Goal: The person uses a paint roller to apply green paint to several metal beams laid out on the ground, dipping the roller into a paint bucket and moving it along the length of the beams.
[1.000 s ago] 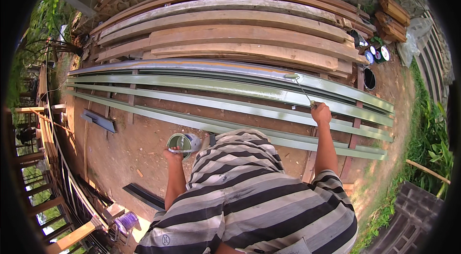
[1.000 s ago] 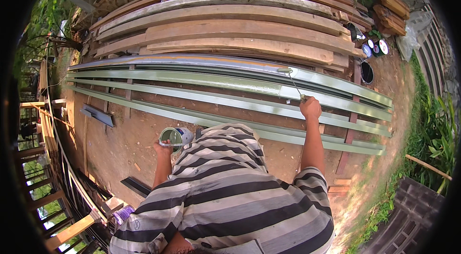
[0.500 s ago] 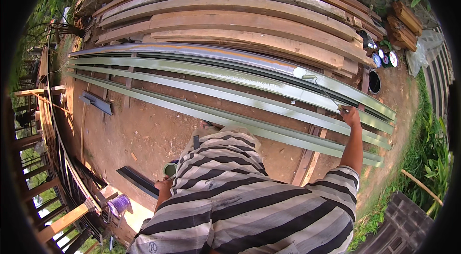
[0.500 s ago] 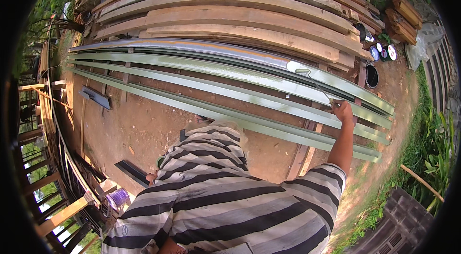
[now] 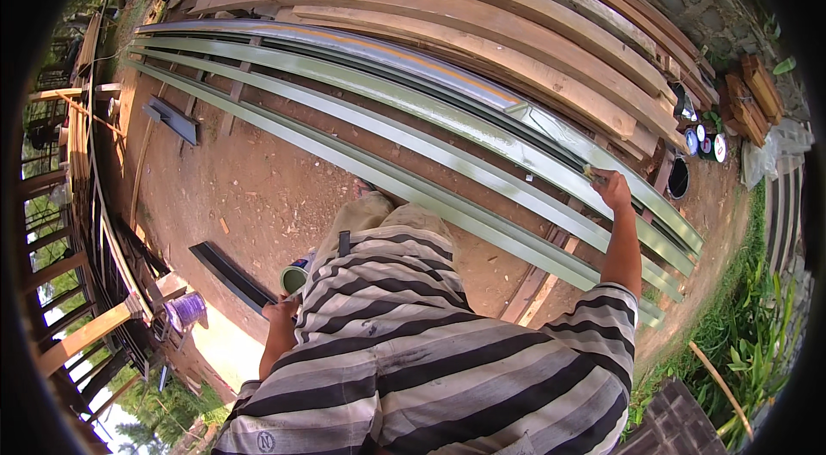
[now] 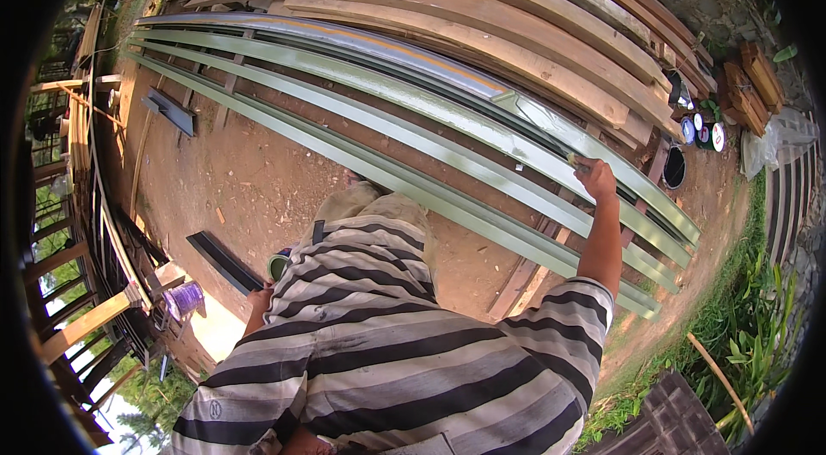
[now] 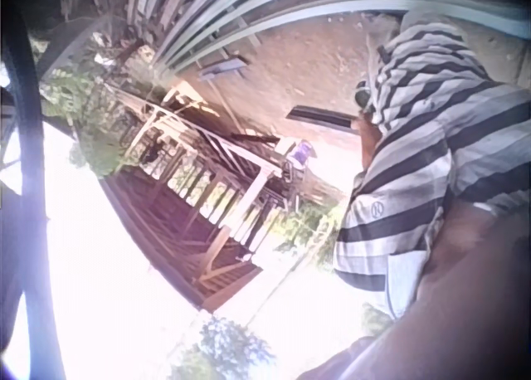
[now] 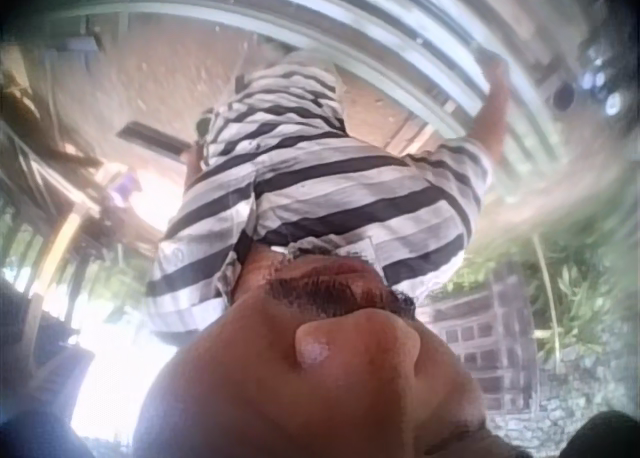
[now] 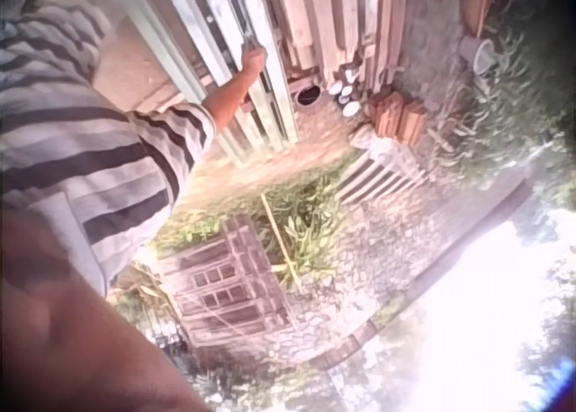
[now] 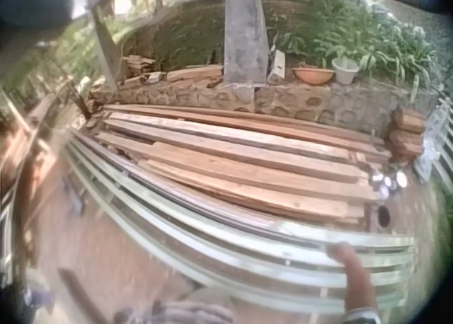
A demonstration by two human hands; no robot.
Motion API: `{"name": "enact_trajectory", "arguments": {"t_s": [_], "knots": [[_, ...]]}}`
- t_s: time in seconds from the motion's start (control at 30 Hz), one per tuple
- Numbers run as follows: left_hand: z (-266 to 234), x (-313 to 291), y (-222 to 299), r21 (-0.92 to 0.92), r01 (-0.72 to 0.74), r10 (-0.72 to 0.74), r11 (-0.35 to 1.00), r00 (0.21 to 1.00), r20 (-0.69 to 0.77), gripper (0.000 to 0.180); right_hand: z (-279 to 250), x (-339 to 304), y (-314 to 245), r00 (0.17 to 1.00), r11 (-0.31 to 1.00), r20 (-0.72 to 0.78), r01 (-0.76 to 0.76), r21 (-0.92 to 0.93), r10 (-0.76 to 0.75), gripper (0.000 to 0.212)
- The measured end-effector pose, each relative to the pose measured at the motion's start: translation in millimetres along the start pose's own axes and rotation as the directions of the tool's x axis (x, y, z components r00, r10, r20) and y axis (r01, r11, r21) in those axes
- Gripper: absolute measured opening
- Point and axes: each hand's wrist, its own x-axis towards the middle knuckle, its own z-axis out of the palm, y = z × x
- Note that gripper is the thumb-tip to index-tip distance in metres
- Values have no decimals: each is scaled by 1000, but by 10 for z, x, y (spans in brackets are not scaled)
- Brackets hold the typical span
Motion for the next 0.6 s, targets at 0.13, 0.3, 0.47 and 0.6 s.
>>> {"name": "enact_trajectory", "arguments": {"t_s": [0.13,0.3,0.47,0.6], "knots": [[-84,57,88,-31,9,-8,999,999,36,43,302,292,-626,1000,997,6,7,-75,-7,40],[-2,-59,-9,-81,41,-44,996,998,-37,46,269,279,-1071,992,986,64,-104,-128,113,40],[-66,-39,25,-111,34,-43,993,996,-84,49,62,-139,-366,990,983,-36,-143,-118,139,40],[-32,-78,-43,-97,-3,-10,995,991,-133,41,-102,-571,274,988,991,-112,-112,-70,104,40]]}}
